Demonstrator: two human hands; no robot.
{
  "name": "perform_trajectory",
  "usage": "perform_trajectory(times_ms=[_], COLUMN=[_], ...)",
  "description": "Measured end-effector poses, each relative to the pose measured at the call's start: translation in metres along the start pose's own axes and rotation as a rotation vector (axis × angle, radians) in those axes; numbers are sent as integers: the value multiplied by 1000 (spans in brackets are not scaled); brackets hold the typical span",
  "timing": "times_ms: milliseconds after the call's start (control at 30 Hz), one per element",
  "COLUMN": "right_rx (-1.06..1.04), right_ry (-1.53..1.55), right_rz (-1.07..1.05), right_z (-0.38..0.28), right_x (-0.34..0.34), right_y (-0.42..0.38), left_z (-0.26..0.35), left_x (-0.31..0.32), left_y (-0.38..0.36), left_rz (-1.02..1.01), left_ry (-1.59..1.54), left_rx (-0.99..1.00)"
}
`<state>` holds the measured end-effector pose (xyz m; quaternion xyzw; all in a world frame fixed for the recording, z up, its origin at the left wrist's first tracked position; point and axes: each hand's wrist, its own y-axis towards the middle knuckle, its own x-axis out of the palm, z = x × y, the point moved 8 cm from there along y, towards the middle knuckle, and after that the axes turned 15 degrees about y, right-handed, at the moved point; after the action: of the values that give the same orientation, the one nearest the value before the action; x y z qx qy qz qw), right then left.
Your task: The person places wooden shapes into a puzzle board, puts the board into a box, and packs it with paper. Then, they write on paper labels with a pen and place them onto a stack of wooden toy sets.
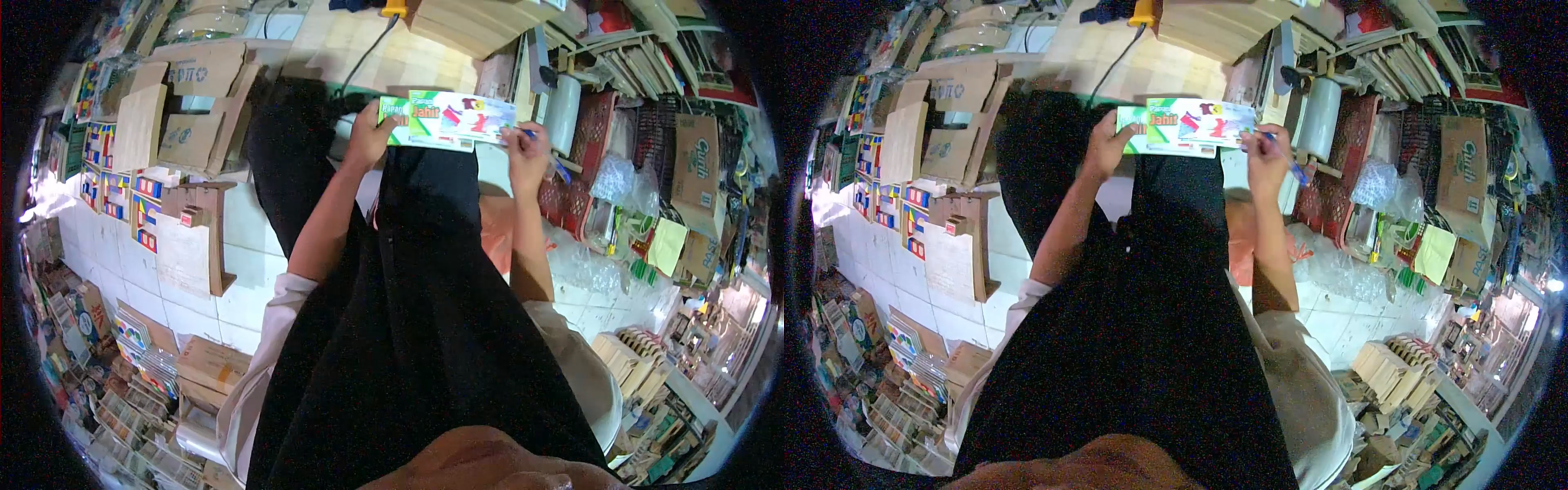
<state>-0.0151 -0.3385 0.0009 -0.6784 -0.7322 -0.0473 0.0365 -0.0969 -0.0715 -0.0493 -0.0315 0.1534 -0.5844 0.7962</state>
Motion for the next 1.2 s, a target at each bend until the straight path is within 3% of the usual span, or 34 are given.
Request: perform_trajectory(times_ms=[33, 167, 233, 267, 400, 467, 533, 567, 600, 667, 700, 767, 800, 867, 900, 933, 1033, 1200], right_rx=[-48, -331, -344, -331, -260, -264, -490, -836, -882, -829, -808, -531, -342, -393, -390, -332, -311, -150], right_ry=[53, 237, 165, 318, 334, 138, -240, -272, -248, 16, 13, -597, -630, -1034, -1198, -1320, -1453, -1493], right_rz=[23, 9, 59, -51, -119, -8, 118, 26, 10, -117, -119, -305, -416, -655, -706, -742, -747, -721], right_z=[-28, -124, -164, -176, -163, -148, -144, -165, -168, -188, -183, -155, -129, -73, -38, -3, 49, 87], right_x=[2, 8, 21, 38, 67, 64, 45, 47, 43, 60, 62, 91, 106, 124, 121, 117, 117, 116], right_y=[3, 70, 110, 129, 210, 231, 246, 224, 218, 170, 142, 101, 85, 67, 70, 78, 99, 131], left_z=[4, -5, -27, -16, -19, -19, -15, -14, -22, -23, -18, -16, -18, -14, -10, -8, 1, -18], left_x=[-5, -2, 2, 0, 2, -3, -9, -8, -8, -15, -14, -14, -16, -21, -25, -27, -29, -31], left_y=[1, 6, 14, 10, 7, 8, 0, 3, 4, 5, 3, 3, 4, 5, 4, 3, -1, 1], left_rz=[47, 70, 78, 71, 10, 33, 55, 56, 64, 106, 114, 127, 137, 143, 147, 153, 203, 244], left_ry=[235, 77, 78, 86, -100, -76, -41, -131, -85, 77, -30, -137, -70, 1, 183, 364, 469, 438], left_rx=[64, 147, 141, 145, 21, 43, -59, 12, 0, 29, 41, 56, 37, 26, 11, -5, 100, 62])
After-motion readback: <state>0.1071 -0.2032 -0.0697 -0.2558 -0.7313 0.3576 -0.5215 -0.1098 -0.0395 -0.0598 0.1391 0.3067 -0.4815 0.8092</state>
